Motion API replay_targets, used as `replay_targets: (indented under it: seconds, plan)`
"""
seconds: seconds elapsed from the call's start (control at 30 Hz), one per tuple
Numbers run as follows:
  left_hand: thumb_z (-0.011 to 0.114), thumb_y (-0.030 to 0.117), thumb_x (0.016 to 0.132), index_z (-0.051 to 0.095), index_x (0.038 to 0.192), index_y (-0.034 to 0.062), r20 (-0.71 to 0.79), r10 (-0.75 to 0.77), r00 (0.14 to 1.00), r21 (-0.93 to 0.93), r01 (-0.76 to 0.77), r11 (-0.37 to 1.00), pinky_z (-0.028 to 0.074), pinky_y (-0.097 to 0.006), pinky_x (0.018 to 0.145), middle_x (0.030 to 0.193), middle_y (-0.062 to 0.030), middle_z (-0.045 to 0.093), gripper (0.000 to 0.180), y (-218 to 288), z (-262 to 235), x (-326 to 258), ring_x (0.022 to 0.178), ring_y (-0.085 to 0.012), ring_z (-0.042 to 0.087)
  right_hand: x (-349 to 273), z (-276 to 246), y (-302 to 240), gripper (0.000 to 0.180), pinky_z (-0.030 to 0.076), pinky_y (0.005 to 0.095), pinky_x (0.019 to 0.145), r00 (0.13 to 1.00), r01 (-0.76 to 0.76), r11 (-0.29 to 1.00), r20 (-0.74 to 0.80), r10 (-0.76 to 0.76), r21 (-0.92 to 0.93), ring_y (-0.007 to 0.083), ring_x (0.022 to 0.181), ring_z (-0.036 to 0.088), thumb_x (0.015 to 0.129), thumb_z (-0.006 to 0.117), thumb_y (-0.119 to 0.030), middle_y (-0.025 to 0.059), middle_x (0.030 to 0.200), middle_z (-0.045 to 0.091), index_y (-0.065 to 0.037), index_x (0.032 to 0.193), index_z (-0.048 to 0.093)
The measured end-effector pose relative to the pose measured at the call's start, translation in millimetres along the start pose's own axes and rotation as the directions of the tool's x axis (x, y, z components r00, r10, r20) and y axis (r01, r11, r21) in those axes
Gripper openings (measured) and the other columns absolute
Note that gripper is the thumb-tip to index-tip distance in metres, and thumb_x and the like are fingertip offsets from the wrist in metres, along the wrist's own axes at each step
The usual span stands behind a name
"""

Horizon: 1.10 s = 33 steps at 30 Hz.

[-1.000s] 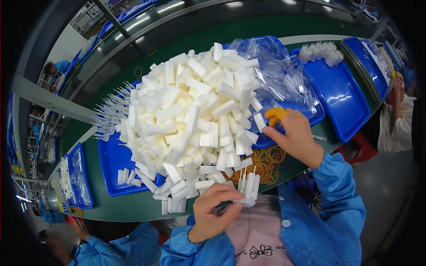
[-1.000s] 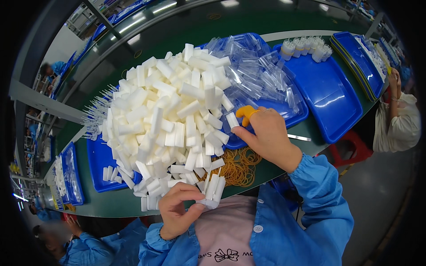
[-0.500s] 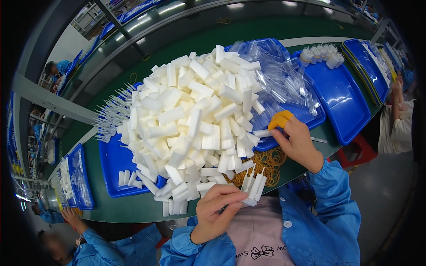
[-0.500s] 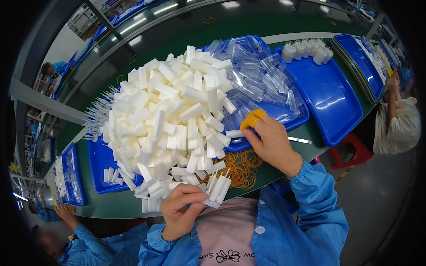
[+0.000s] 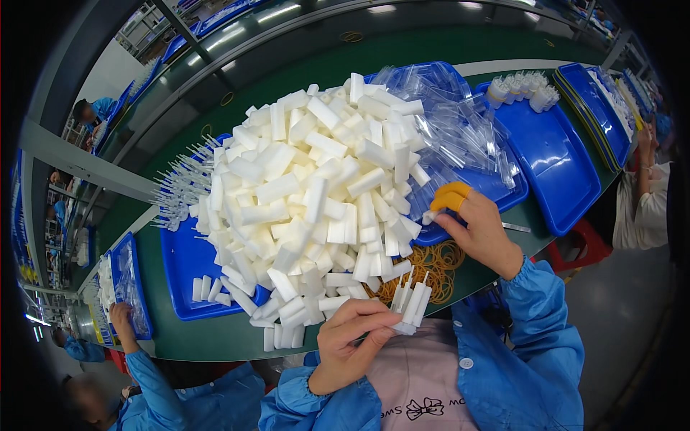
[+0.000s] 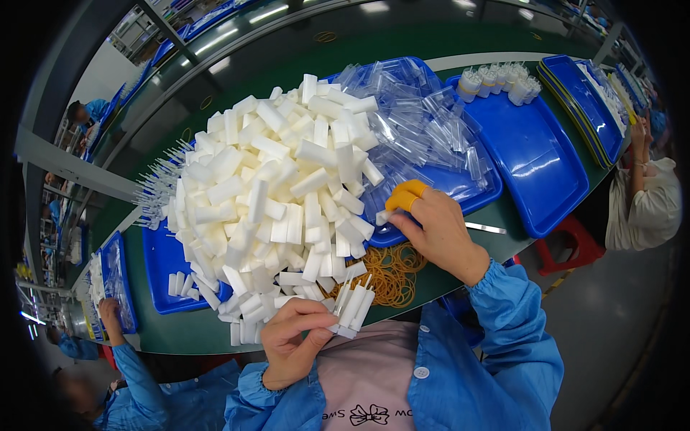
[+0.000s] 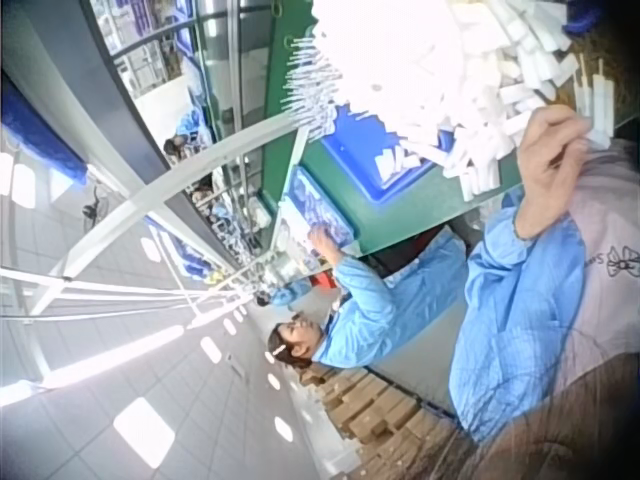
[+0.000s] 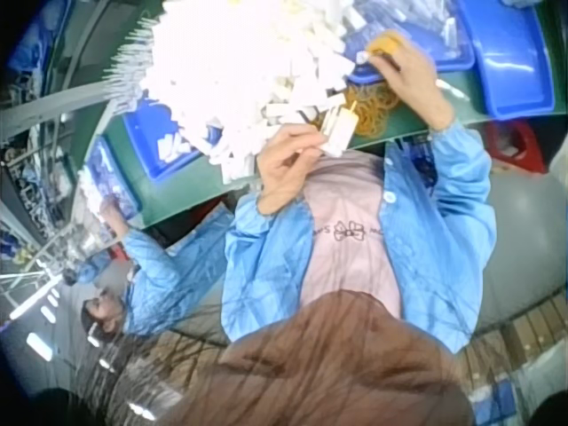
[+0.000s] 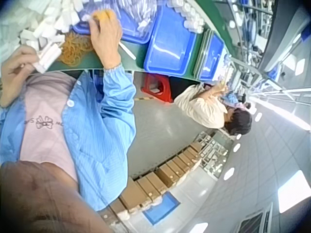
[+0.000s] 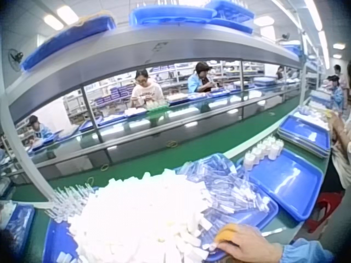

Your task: The person assembles cotton swabs by inserting white cotton tips into plastic sticks, bundling them with rubber bands, and trimming the tips with scissors. The finished bundles are placed into a blue tray.

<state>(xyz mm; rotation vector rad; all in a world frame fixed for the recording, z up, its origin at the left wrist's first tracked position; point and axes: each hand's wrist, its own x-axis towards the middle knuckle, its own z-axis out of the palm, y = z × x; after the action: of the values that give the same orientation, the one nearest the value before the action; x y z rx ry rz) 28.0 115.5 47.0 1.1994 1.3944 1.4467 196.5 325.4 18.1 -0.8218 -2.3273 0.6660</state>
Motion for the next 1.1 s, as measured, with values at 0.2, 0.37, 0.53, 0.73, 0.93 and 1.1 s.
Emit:
replay_targets:
  seconds: [0.2,0.37,0.53,0.73,0.93,1.1]
  plan:
    - [0.067,0.0,0.08,0.069,0.095,-0.0018,0.009,-0.005,1.0,-0.007,0.005,1.0,0.046,-0.026,0.071,0.092,-0.011,0.061,0.015,-1,1,1,0.082,-0.0162,0.057,-6,-15,-11,0.01,0.046,0.0269,0.071,0.97,-0.219,0.908,-0.018,0.241,0.357,0.0123,0.08,0.057,0.086,0.062,-0.012,0.0055,0.094,0.06,-0.004,0.093,0.06]
    - [0.068,-0.003,0.076,0.07,0.094,0.0015,0.083,0.128,0.988,0.148,-0.139,0.979,0.047,-0.026,0.067,0.091,-0.0101,0.061,0.019,3,2,3,0.077,-0.0174,0.058,-13,-25,-43,0.016,0.047,0.024,0.07,0.937,-0.323,0.435,0.218,0.274,0.84,0.0084,0.077,0.056,0.089,0.058,-0.01,0.0056,0.093,0.058,-0.001,0.102,0.056]
    - [0.069,-0.008,0.069,0.071,0.093,0.0063,0.183,0.298,0.937,0.279,-0.34,0.898,0.047,-0.027,0.065,0.088,-0.0067,0.063,0.028,4,3,5,0.075,-0.0192,0.059,-27,-19,-42,0.017,0.048,0.0224,0.066,0.886,-0.433,0.152,0.389,0.252,0.888,0.0096,0.074,0.056,0.09,0.058,-0.01,0.0064,0.092,0.059,-0.001,0.104,0.056]
    - [0.069,-0.008,0.059,0.071,0.091,0.0084,0.222,0.38,0.898,0.358,-0.438,0.825,0.047,-0.028,0.063,0.087,-0.0047,0.064,0.036,9,5,5,0.073,-0.02,0.059,-24,-14,-34,0.016,0.048,0.0224,0.064,0.857,-0.48,0.227,0.397,0.33,0.847,0.009,0.07,0.055,0.088,0.061,-0.013,0.0051,0.087,0.06,-0.001,0.098,0.058]
    - [0.063,0.003,0.057,0.073,0.092,0.0074,0.238,0.464,0.853,0.408,-0.521,0.75,0.046,-0.026,0.057,0.087,-0.0029,0.064,0.036,2,5,5,0.069,-0.0176,0.058,-22,-20,-37,0.016,0.047,0.0216,0.069,0.854,-0.505,0.268,0.43,0.294,0.82,0.0075,0.074,0.056,0.086,0.064,-0.014,0.0023,0.085,0.06,-0.002,0.095,0.06]
    - [0.062,0.004,0.056,0.073,0.091,0.0081,0.27,0.483,0.833,0.44,-0.553,0.708,0.046,-0.026,0.057,0.087,-0.0027,0.063,0.037,4,6,5,0.07,-0.0177,0.058,-21,-23,-36,0.014,0.046,0.0218,0.073,0.856,-0.517,0.363,0.462,0.232,0.775,0.0069,0.079,0.056,0.083,0.068,-0.013,0.0015,0.086,0.061,-0.002,0.09,0.062]
